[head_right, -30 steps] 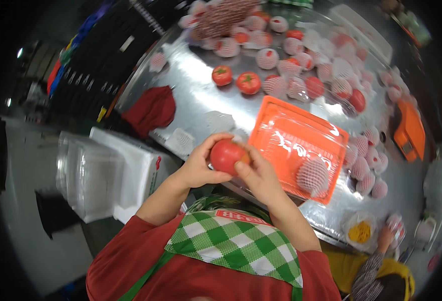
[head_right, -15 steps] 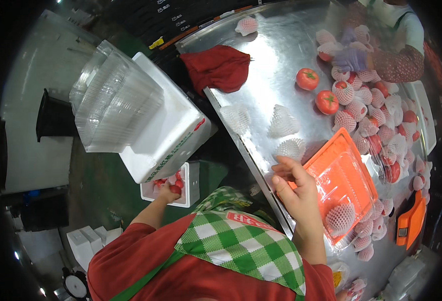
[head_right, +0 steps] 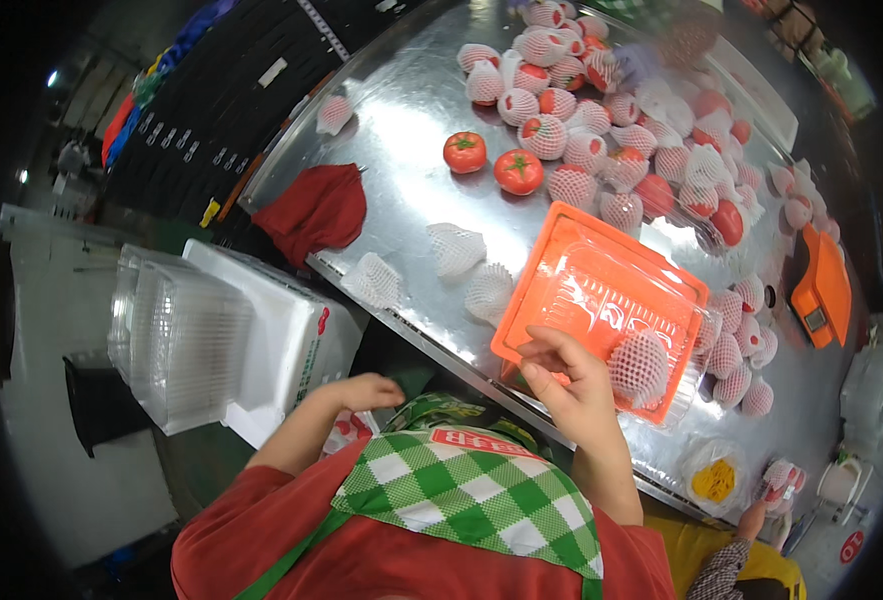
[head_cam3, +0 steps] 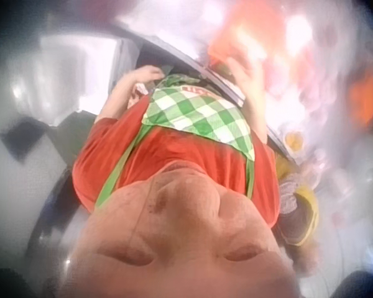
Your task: The person removes foam nets from individual tomatoes and places them into a clear plastic tray. The person then closes the tray and sets it aside before repeating the process with a new tray.
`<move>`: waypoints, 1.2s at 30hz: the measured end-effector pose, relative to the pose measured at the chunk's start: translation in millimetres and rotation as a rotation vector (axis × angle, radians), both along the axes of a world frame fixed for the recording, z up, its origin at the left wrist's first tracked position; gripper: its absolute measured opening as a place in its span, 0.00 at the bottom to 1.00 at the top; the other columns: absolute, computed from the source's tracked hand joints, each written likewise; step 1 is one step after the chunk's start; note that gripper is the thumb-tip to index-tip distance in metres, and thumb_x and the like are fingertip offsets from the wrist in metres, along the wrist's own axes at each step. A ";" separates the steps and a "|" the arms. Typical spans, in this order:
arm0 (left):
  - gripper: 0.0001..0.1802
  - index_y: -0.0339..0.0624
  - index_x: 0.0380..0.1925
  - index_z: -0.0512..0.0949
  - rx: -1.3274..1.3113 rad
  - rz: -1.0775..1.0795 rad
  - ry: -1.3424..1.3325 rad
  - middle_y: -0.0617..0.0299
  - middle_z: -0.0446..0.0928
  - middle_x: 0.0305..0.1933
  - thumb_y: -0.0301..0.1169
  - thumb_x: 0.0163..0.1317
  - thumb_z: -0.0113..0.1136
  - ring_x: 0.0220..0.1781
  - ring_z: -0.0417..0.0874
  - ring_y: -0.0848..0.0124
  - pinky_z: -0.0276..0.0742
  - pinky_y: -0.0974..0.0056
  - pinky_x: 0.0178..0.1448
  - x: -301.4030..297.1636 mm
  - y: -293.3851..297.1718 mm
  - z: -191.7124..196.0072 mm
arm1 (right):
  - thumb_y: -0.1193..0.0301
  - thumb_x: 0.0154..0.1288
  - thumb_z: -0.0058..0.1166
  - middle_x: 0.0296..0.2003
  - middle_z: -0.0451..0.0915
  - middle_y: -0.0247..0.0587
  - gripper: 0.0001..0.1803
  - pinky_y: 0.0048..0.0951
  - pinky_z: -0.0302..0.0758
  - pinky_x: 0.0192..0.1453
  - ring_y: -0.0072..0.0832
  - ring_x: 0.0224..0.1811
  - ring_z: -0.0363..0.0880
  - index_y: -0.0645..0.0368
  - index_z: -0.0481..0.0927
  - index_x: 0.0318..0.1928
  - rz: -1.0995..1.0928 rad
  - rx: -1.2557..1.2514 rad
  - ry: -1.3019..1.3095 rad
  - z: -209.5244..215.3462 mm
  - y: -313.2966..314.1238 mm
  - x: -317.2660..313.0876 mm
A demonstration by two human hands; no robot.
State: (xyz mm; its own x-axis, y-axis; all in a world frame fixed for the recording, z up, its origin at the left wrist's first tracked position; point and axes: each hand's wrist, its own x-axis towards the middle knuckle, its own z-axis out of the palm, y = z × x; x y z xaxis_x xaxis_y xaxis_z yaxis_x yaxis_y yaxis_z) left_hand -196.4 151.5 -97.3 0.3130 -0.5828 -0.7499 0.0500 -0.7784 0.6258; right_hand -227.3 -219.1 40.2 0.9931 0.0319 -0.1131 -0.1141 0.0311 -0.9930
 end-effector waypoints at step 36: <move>0.39 0.41 0.66 0.64 -1.201 0.688 0.691 0.46 0.75 0.60 0.57 0.65 0.51 0.50 0.83 0.54 0.83 0.51 0.48 138.4 -166.7 72.4 | 0.76 0.66 0.57 0.43 0.82 0.43 0.21 0.26 0.79 0.50 0.25 0.46 0.81 0.68 0.74 0.58 -0.169 0.080 0.045 0.6 -6.7 3.4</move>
